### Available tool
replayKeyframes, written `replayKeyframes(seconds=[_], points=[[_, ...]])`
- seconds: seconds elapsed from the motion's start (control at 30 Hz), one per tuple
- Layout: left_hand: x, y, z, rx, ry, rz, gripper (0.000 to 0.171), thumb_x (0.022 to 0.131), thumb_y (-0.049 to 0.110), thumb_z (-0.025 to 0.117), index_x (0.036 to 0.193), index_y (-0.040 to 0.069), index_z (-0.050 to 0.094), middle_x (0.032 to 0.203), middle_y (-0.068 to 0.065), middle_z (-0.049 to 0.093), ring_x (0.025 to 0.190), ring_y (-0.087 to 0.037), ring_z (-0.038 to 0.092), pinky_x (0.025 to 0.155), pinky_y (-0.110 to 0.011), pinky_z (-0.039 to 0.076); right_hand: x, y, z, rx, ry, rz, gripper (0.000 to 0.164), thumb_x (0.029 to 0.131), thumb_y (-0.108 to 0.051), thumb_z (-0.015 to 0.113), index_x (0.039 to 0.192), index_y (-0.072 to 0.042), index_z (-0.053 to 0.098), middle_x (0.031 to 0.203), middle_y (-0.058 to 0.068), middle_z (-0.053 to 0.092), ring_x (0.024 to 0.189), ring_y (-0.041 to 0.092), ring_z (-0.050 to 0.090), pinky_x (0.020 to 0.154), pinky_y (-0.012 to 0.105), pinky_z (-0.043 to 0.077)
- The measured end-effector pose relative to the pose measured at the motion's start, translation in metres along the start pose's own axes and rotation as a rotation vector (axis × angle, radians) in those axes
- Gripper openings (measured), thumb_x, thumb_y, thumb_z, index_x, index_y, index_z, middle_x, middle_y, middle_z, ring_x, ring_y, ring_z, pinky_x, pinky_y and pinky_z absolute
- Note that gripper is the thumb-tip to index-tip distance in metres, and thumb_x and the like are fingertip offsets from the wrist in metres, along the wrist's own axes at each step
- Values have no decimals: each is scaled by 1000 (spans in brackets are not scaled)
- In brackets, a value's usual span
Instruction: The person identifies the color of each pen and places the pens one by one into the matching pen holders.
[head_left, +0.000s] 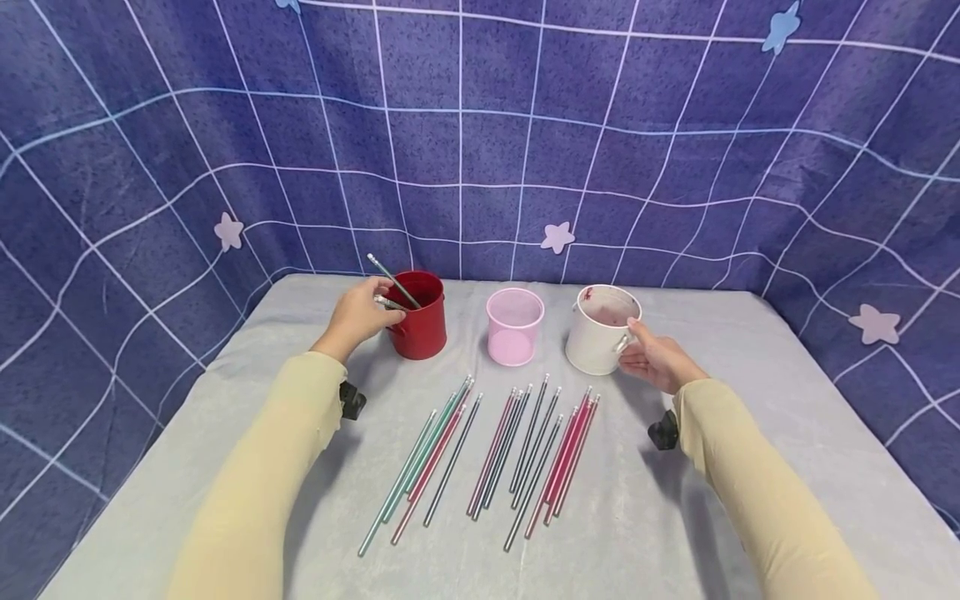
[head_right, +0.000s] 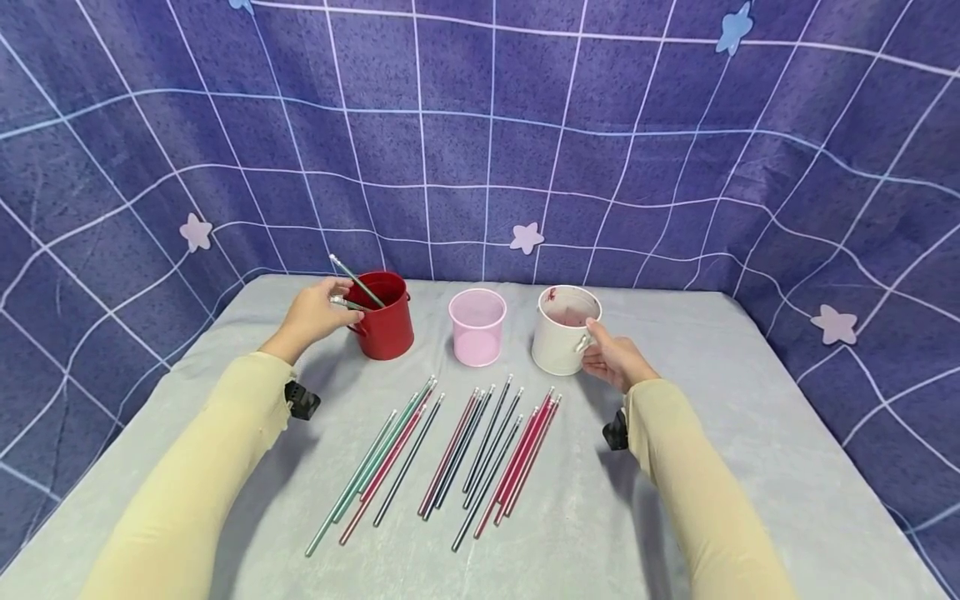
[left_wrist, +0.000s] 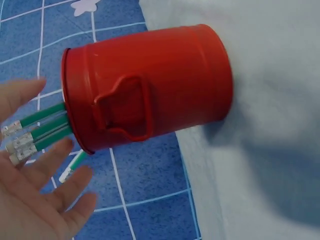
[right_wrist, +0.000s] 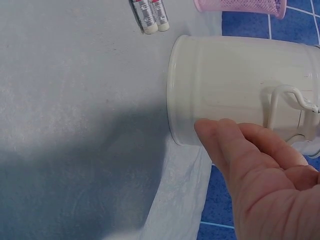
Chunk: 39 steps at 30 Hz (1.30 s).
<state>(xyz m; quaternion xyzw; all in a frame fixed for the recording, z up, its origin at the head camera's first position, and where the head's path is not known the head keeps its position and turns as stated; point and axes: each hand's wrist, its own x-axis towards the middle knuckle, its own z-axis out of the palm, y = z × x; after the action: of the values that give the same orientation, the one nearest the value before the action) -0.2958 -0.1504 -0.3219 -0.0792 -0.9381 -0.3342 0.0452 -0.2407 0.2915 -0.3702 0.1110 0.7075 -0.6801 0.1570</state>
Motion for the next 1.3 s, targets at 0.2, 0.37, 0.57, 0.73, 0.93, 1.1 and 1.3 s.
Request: replayKeyframes(seconds=[0.2,0.37,0.57,0.73,0.93,1.1,1.3], points=[[-6,-1,0,-66,12,-86,83,80,13,69,146,-4,21,137,-29,45,125,-43,43,102,-53,35,-1,0,-1,27,-3,-8,56,101,-43,34,106,11,48,84,6,62,84,13,61,93,31,48],[-24,4,4,-18,25,-255,78,77,18,67,135,-10,23,130,-34,43,116,-47,47,95,-52,40,0,1,1,27,1,-6,57,100,-42,35,110,13,46,84,6,62,83,12,61,93,31,48],[-36,12,20,66,-290,-121,33,77,23,69,88,-5,55,89,-17,59,82,-30,57,74,-39,47,0,0,0,-4,6,-7,75,100,-45,33,130,24,32,103,20,59,93,17,60,104,40,37],[-46,16,37,179,-484,-46,33,78,24,71,58,13,48,57,4,43,56,-11,40,52,-25,33,0,0,1,-32,2,-12,78,100,-46,31,131,26,29,106,21,58,97,18,59,104,40,36],[-57,12,52,319,-583,27,23,77,17,70,59,8,59,52,6,44,53,-9,38,50,-22,31,1,2,2,-34,3,-12,79,100,-47,31,131,25,29,105,19,59,97,18,60,103,39,38],[-62,7,62,352,-651,66,25,73,12,73,54,10,57,49,7,41,50,-9,34,47,-22,28,2,2,2,-46,4,-4,82,100,-49,29,133,26,26,126,36,46,113,30,54,104,40,36],[-67,4,71,394,-666,48,42,72,14,75,49,16,40,47,7,32,49,-9,29,46,-23,25,3,3,3,-31,-6,13,85,100,-51,27,135,26,22,142,42,25,133,42,33,106,41,33]])
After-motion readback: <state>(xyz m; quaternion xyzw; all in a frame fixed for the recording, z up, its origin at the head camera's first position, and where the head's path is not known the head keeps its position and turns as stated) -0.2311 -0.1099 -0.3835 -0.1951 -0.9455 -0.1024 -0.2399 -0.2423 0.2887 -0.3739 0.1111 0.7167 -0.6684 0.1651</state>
